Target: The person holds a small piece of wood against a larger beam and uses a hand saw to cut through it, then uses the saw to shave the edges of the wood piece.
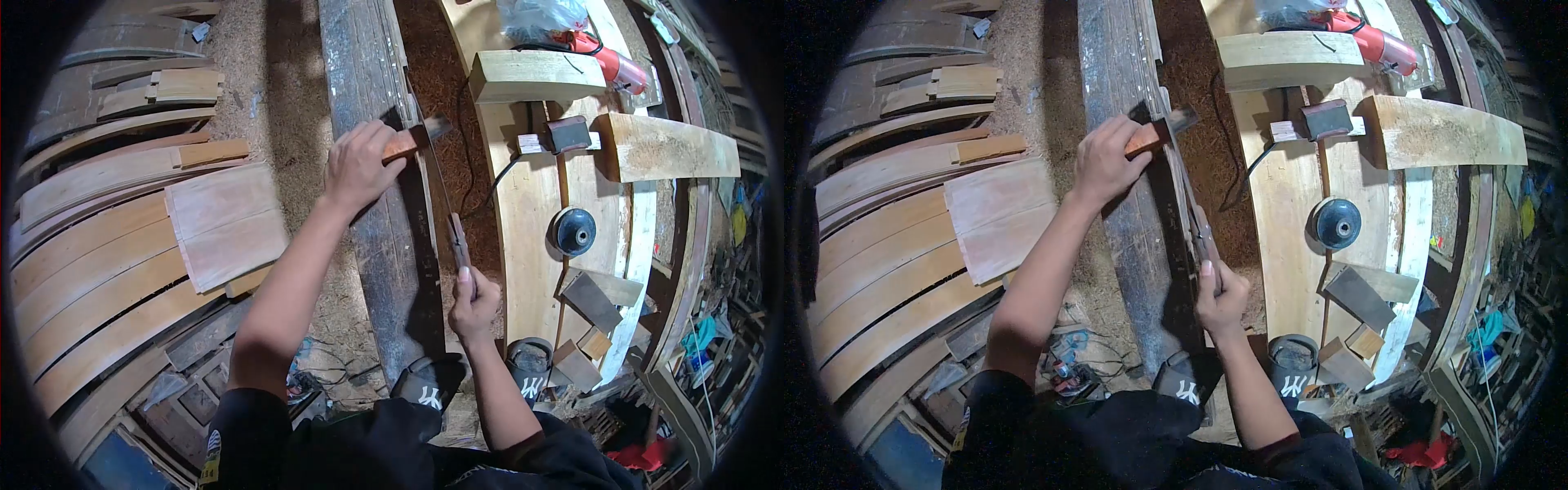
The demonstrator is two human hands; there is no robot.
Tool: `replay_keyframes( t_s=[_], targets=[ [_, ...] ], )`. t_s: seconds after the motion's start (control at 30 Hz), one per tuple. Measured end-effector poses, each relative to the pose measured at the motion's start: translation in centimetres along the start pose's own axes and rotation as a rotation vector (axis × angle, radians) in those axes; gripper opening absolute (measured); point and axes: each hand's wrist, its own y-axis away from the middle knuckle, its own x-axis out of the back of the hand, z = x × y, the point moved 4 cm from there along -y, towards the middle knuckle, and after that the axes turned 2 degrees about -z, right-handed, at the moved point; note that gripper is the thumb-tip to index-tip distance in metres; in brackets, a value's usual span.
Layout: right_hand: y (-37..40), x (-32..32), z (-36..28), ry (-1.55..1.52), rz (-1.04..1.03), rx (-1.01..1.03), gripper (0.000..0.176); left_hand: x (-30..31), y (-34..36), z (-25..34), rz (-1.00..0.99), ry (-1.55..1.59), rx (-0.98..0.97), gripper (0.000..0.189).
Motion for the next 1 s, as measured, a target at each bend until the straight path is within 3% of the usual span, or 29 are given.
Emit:
replay_keyframes(
  t_s=[0.13, 0.33, 0.4, 0.53, 0.57, 0.6, 0.73, 0.8, 0.83, 1.0],
  targets=[
    [1.0, -0.1, -1.7, -0.013, 0.029, -0.019, 0.043, 0.2, -0.3, -0.3, -0.042, 0.021, 0.046, 0.036],
    [3.3, 1.5, -0.6, -0.003, -0.002, -0.018, 0.046, 0.1, -0.2, -0.6, -0.001, -0.089, -0.057, 0.037],
    [3.3, 1.7, -0.1, -0.130, -0.017, -0.124, 0.045, 0.2, -0.4, -1.2, -0.047, 0.020, -0.056, 0.039],
    [3.2, 2.3, 0.3, -0.137, -0.017, -0.151, 0.044, 1.5, -1.0, -2.0, 0.029, -0.145, -0.082, 0.051],
    [3.2, 2.4, 0.2, -0.147, -0.015, -0.155, 0.044, 1.1, -1.3, -2.8, -0.108, -0.146, 0.040, 0.063],
    [3.1, 2.4, 0.2, -0.157, -0.015, -0.159, 0.043, 1.2, -1.5, -2.5, -0.107, -0.146, 0.040, 0.063],
    [3.3, 2.0, 0.7, -0.144, -0.040, -0.179, 0.043, 1.1, -0.8, -0.5, 0.077, -0.387, 0.129, 0.073],
    [3.4, 1.8, 0.6, -0.149, -0.029, -0.180, 0.043, -0.7, 0.5, 0.0, 0.125, -0.194, 0.142, 0.060],
    [3.3, 1.8, 0.4, -0.147, -0.031, -0.179, 0.043, -1.4, 1.0, 0.6, 0.199, -0.158, 0.044, 0.050],
    [3.7, 2.1, -0.1, -0.140, 0.014, -0.140, 0.044, -0.9, 1.3, 0.2, 0.245, -0.120, -0.111, 0.034]
  ],
)
